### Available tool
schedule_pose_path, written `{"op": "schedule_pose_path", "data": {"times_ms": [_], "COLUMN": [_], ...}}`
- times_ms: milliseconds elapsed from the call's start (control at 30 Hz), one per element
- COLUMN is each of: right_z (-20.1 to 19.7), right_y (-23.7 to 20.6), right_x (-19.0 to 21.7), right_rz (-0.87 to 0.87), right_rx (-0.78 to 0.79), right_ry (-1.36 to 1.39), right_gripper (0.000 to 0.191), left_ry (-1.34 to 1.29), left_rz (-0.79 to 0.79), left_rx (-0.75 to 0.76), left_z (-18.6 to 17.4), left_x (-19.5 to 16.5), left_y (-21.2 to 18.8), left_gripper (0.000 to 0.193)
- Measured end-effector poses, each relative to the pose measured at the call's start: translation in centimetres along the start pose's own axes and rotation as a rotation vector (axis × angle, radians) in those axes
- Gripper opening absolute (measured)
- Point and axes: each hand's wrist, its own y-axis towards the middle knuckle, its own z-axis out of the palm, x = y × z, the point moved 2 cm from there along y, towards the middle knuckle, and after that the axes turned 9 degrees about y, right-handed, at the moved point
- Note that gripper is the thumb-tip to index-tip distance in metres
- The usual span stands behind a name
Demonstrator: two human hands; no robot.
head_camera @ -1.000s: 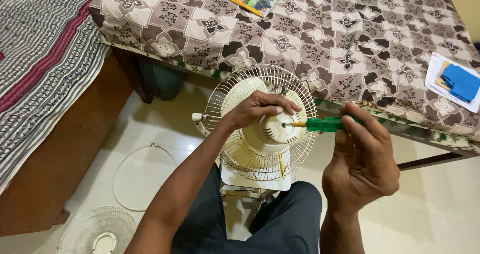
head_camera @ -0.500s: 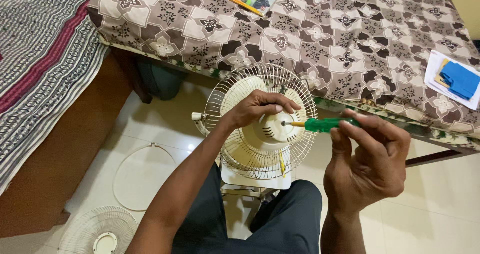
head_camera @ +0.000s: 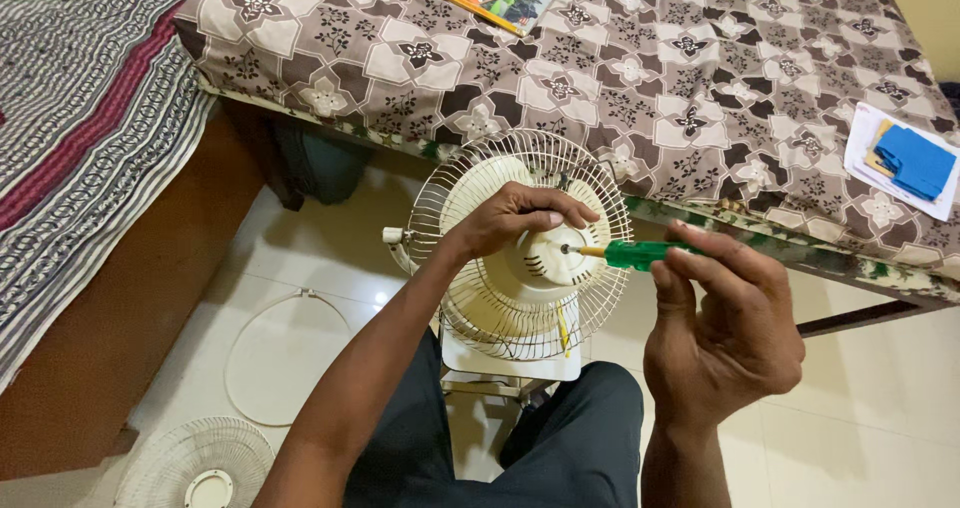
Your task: The person sits on the floor with an electric table fan and removes the front guard, then wipes the fan blades with a small brush, then uses a screwdriver to unscrew the rear housing cap of the fan motor.
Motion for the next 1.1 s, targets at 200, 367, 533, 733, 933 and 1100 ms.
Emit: {"op": "schedule_pose_path", "data": {"times_ms": [200,367,533,733,933,1100], "right_z": [0.2,0.3,-0.2,-0.5,-0.5,-1.1], "right_y": [0.6,1.2,0.9,1.5,1.4,0.6], "right_x": [0.5,0.6,0.4,1.0,0.9,0.1], "right_rz": [0.021,-0.026,0.025,0.001,0.038,0.024], "right_rx": [0.036,0.078,0.021,0.06,0.023,0.028], "right_ry": [-0.092,-0.035,0.002,-0.134,-0.009,-0.049], "right_gripper": [0.019,0.028,0.018,0.027,0.032,0.033], "left_ry": [-0.006,-0.023,-0.008,0.031,0.189,0.718], "left_rz": [0.022,0.015,0.033,0.042,-0.001,0.092], "left_rx": [0.016,0.037,0.048,0.018,-0.021,-0.11], "left_z": [0.0,0.1,0.2,0.5,1.3,3.4], "left_x": [0.0,0.0,-0.1,-0.3,-2.0,-3.0], "left_y": [0.1,0.2,0.1,-0.1,-1.1,-2.9], "left_gripper": [0.028,0.028,0.027,0.026,0.043,0.115]}}
